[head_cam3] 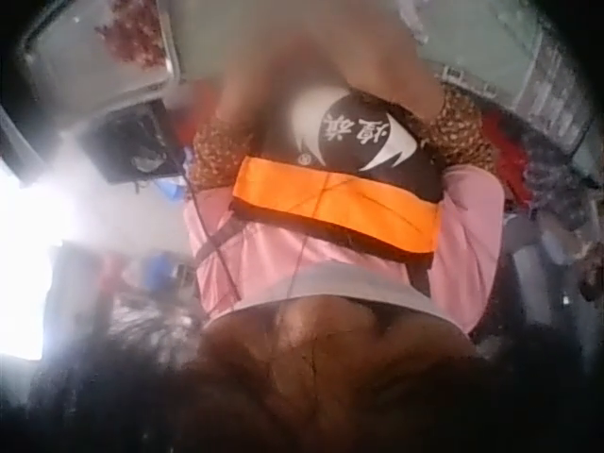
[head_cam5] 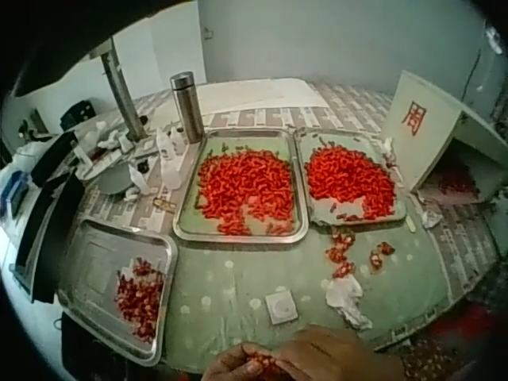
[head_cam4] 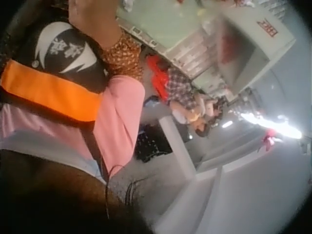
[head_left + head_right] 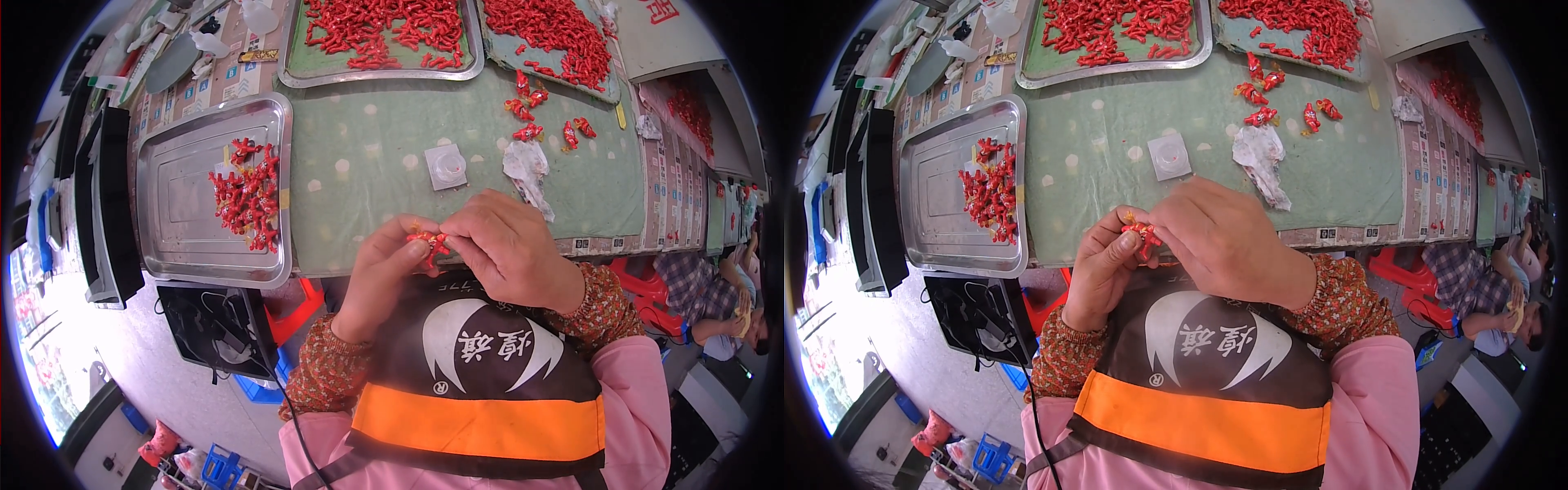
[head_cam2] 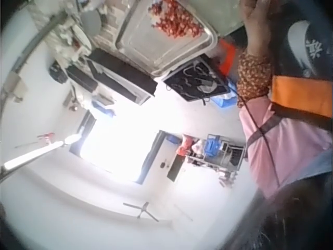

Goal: The person assembles small red plastic components by hand at a workbench.

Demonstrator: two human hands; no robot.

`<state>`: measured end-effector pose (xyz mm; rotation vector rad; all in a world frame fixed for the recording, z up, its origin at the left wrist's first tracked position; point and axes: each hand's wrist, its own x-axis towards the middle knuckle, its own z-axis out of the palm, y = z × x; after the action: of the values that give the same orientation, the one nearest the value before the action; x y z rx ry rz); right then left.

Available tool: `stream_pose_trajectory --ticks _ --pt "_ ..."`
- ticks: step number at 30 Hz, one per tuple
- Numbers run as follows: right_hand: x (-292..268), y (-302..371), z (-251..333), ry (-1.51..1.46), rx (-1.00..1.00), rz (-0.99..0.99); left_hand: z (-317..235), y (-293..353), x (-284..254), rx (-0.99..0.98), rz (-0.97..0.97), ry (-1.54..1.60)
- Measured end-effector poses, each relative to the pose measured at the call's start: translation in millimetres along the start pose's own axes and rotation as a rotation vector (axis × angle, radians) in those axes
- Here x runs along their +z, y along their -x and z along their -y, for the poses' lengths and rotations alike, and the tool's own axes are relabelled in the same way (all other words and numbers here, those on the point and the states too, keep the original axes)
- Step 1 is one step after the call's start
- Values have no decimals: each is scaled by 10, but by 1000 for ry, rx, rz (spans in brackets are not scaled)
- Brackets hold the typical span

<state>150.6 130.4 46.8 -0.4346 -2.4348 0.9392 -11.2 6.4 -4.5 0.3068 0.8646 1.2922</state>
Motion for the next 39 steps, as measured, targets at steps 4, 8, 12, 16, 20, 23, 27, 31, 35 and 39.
stream_pose_trajectory --ticks 4,8,12,16,20,23,27,31,35,39 --pt "-23 -3 16 16 9 47 -26 -3 24 -28 7 -13" --pt "-26 -23 40 64 -5 96 -27 -3 -1 -61 12 -6" --pt "-27 -24 40 45 14 101 -20 -7 -18 -70 23 12" --pt "-14 -8 80 -4 107 89 9 1 12 -45 8 -26" --pt "20 28 85 2 141 69 43 30 43 -5 -44 -87" --pt "30 54 70 -41 190 59 67 24 78 15 -71 -130" --pt "50 83 75 -73 269 73 85 35 65 19 -79 -168" --pt "64 83 77 -83 283 71 75 22 71 24 -83 -170" --pt "69 75 71 -73 265 57 58 8 54 -7 -70 -149" --pt "61 82 72 -58 248 53 20 5 50 -47 -72 -103"
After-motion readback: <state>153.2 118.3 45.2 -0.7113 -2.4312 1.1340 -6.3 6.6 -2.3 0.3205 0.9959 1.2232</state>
